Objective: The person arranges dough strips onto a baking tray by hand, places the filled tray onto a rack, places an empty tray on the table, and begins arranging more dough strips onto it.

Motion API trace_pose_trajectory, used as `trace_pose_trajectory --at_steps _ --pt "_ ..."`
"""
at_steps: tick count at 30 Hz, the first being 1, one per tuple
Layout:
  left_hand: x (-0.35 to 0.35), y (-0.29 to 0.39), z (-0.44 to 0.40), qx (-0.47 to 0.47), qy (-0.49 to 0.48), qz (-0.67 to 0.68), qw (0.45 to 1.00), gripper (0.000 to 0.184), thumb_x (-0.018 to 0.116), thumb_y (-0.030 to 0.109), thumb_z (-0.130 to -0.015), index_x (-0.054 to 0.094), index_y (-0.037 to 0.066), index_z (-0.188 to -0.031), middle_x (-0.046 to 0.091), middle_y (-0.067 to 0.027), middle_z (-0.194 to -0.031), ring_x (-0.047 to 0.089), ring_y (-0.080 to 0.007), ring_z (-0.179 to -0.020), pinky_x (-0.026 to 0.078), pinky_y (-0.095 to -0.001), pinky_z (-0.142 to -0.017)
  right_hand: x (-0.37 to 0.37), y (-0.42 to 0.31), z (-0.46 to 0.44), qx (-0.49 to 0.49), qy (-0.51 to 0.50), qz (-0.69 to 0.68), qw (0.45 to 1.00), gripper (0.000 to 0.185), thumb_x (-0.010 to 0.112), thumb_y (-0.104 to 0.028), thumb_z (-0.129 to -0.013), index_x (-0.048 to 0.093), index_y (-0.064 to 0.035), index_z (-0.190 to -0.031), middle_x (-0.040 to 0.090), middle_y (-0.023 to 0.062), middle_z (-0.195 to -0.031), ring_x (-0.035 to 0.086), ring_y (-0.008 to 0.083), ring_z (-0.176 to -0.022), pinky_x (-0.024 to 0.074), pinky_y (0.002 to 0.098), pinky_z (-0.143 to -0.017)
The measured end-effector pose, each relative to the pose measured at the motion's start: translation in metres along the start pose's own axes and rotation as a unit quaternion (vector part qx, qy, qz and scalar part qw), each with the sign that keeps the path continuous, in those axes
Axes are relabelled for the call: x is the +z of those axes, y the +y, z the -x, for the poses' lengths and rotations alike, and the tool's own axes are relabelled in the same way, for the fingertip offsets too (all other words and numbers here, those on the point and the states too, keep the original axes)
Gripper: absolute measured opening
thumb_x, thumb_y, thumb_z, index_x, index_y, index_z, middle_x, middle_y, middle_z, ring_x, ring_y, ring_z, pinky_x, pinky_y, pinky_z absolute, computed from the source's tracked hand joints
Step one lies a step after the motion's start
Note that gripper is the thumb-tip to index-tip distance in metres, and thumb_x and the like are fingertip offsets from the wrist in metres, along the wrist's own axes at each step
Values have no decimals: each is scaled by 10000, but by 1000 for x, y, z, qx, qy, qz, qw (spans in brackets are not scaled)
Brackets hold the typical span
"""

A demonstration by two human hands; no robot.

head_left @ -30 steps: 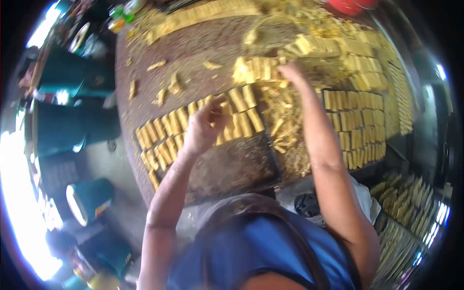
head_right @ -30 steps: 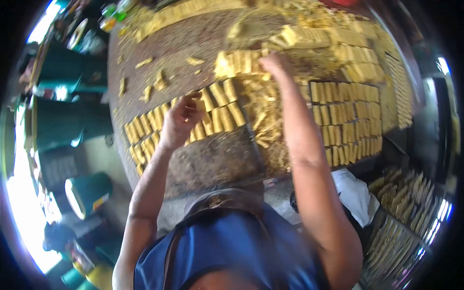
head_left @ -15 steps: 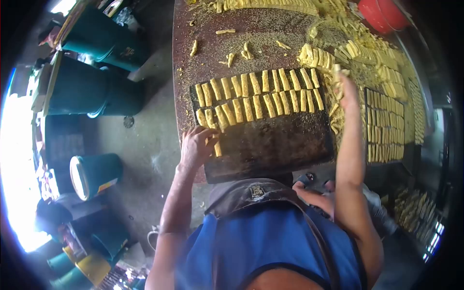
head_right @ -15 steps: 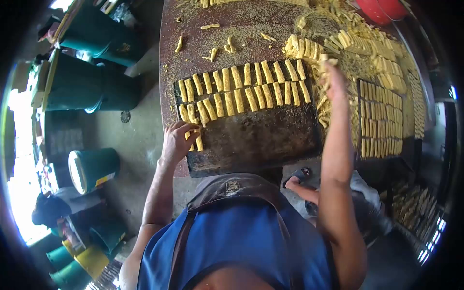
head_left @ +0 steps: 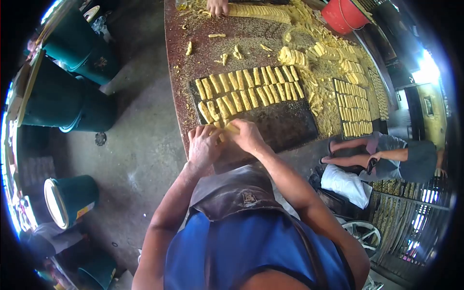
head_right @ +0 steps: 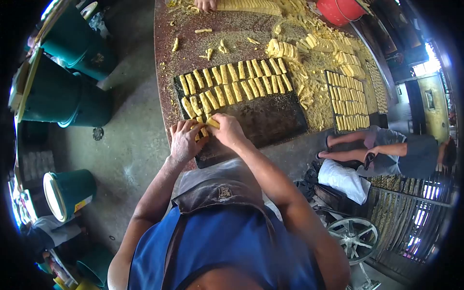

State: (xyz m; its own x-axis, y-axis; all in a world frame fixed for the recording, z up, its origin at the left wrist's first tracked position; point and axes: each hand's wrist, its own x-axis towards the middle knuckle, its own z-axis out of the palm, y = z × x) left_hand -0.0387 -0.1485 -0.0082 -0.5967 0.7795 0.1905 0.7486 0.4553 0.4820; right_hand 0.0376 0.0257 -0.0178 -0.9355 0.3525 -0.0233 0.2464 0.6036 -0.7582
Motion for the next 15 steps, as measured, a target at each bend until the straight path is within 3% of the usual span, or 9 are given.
trace_pose_trajectory --at_steps 2,4,7,10,14,15 --pt "-2 3 1 -8 10 9 1000 451 794 313 -715 677 168 -1126 623 -48 -1133 543 -259 -1112 368 -454 -949 -6 9 -3 107 19 -27 994 360 762 -276 -817 688 -34 -1072 698 206 -996 682 356 -934 544 428 -810" --pt "1 13 -1 -24 7 4 1000 453 789 337 -723 680 168 -1130 623 -49 -1149 539 -257 -1121 362 -455 -958 -14 9 -4 75 52 7 996 395 771 -332 -809 686 -28 -1047 697 215 -989 676 375 -944 544 436 -819" --pt "16 23 -7 23 10 -29 999 418 781 350 -740 704 165 -1107 632 -45 -1168 529 -247 -1145 350 -443 -973 -22 5 -9 144 -14 140 980 460 760 -449 -792 687 -39 -989 702 213 -979 680 366 -946 547 444 -809" --pt "17 30 -10 -24 -22 -32 999 402 780 343 -745 709 163 -1097 645 -41 -1133 531 -240 -1142 348 -439 -973 -24 14 -11 122 -49 164 978 485 740 -474 -791 689 -45 -1011 704 209 -957 683 362 -937 546 445 -811" --pt "20 44 -5 -51 -2 -54 997 383 784 316 -744 712 163 -1088 652 -31 -1102 545 -234 -1114 352 -434 -956 -30 42 -21 115 -74 53 989 439 727 -409 -793 690 -36 -1022 703 211 -949 681 352 -942 541 439 -830" --pt "20 49 -6 -55 -7 -63 996 383 784 316 -744 712 163 -1088 652 -31 -1102 545 -234 -1114 352 -434 -956 -38 37 -19 100 -57 40 993 406 747 -331 -774 682 -32 -1041 704 209 -954 681 349 -940 538 426 -844"
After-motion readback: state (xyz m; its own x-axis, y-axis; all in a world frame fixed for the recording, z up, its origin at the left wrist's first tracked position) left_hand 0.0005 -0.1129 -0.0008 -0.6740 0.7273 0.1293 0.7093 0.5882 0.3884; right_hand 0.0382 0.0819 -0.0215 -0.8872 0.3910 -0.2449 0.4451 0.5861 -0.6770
